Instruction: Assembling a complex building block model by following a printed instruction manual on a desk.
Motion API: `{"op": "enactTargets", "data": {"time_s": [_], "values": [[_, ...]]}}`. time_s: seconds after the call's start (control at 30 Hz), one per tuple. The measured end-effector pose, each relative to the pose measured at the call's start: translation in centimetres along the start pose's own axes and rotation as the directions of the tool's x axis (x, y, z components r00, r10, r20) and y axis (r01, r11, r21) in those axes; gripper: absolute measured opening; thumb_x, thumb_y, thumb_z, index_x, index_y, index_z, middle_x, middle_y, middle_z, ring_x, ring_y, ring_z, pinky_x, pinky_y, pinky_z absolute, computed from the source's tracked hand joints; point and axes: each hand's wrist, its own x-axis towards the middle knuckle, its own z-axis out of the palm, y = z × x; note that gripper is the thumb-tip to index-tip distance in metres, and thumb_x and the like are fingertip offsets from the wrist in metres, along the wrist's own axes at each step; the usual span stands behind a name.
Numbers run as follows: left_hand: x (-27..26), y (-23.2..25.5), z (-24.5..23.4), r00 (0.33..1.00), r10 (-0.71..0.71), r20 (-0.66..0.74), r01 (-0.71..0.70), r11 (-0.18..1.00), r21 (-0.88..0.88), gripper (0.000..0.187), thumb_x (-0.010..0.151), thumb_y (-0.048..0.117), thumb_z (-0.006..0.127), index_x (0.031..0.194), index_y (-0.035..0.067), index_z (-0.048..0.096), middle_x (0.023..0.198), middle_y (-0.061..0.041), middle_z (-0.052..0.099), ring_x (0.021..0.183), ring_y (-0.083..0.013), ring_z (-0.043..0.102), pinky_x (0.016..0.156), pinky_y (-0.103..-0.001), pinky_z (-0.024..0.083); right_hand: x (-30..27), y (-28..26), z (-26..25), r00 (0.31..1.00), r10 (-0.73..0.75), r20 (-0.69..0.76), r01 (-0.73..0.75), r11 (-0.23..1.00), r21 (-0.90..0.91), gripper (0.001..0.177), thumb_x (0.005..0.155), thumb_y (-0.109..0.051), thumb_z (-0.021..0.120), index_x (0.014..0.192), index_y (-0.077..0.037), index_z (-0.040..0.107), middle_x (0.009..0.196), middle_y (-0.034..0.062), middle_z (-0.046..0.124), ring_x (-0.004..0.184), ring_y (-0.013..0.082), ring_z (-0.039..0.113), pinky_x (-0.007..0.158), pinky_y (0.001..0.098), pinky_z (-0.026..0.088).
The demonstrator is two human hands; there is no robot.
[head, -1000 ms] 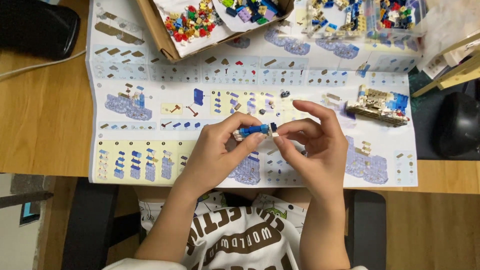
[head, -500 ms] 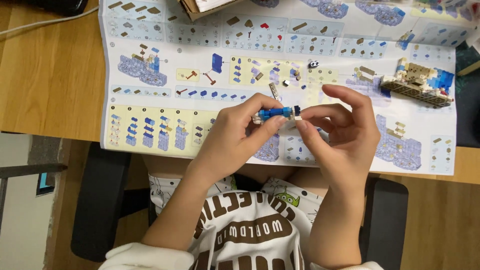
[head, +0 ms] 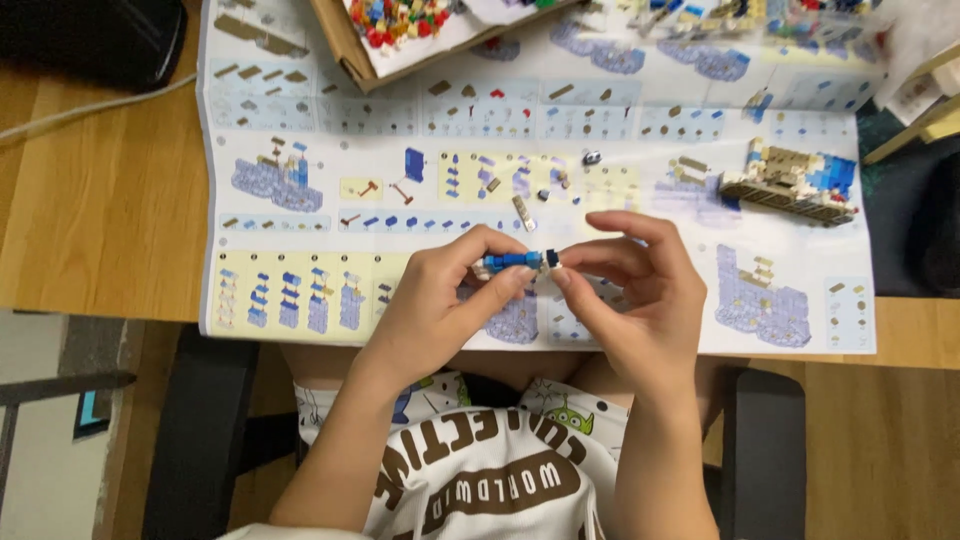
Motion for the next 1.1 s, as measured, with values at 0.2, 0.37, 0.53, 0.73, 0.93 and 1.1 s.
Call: {"op": "enactTargets", "data": {"time_s": [0.2,0.37,0.53,0.73,0.93,1.1], "values": [[1.6,0.5,-0.1,0.994,-0.106,0.039,0.103,0.993,0.061,0.023,0.094,0.028,0.055,0.107,0.01,0.063,0.066,-0.002,0.063,0.059,-0.0102,0.063,0.054,-0.024,0.047,1.5,-0.2,-0.8,1.0,0.025,-0.002,-0.025,1.0,-0.011,0.037,0.081,-0.003,0.073,0.114,-0.006,0.056,0.091,0.0108,0.072,0.089,0.0165,0.072,0.084,0.0284,0.061],[2.6,0.5,0.3,0.993,-0.117,0.004,0.117,0.993,-0.01,0.019,0.092,0.025,0.057,0.103,0.01,0.063,0.087,-0.005,0.076,0.077,-0.0158,0.079,0.069,-0.024,0.06,2.3,-0.3,-1.3,1.0,0.015,0.01,-0.014,0.996,-0.083,0.038,0.08,-0.002,0.072,0.115,-0.006,0.057,0.09,0.0099,0.072,0.089,0.0158,0.073,0.085,0.028,0.061],[2.5,-0.2,0.3,0.993,-0.118,0.009,0.119,0.993,-0.017,0.019,0.092,0.022,0.058,0.104,0.008,0.063,0.087,-0.007,0.077,0.078,-0.0157,0.079,0.071,-0.025,0.061,2.3,0.0,-1.3,0.999,0.002,0.037,0.003,0.991,-0.137,0.036,0.081,-0.004,0.073,0.114,-0.006,0.058,0.089,0.0097,0.073,0.09,0.0152,0.073,0.085,0.0272,0.062],[2.5,-0.2,0.1,0.997,-0.08,0.02,0.081,0.995,-0.061,0.017,0.093,0.019,0.058,0.103,0.006,0.062,0.085,-0.008,0.075,0.078,-0.0164,0.078,0.071,-0.025,0.063,2.3,0.2,-0.9,0.996,-0.047,0.075,0.058,0.986,-0.154,0.032,0.083,-0.004,0.071,0.113,-0.003,0.058,0.096,0.0099,0.07,0.093,0.0163,0.071,0.086,0.0269,0.062],[2.3,-1.2,0.5,0.992,-0.129,0.007,0.123,0.932,-0.341,0.016,0.091,0.016,0.061,0.1,0.003,0.059,0.082,-0.015,0.074,0.07,-0.0206,0.075,0.068,-0.026,0.061,1.8,0.8,0.0,0.998,-0.059,-0.021,0.059,0.998,-0.004,0.027,0.085,-0.002,0.07,0.109,-0.001,0.059,0.099,0.0121,0.067,0.095,0.0187,0.069,0.088,0.0278,0.06],[2.0,-0.5,1.0,0.983,-0.173,0.055,0.172,0.793,-0.584,0.017,0.095,0.02,0.056,0.093,0.007,0.046,0.083,-0.023,0.073,0.062,-0.0272,0.071,0.066,-0.032,0.059,1.5,-0.1,0.6,0.999,-0.026,0.018,0.025,0.999,0.041,0.041,0.088,-0.009,0.066,0.127,-0.001,0.055,0.116,0.0108,0.065,0.105,0.0175,0.066,0.092,0.0279,0.056]]}}
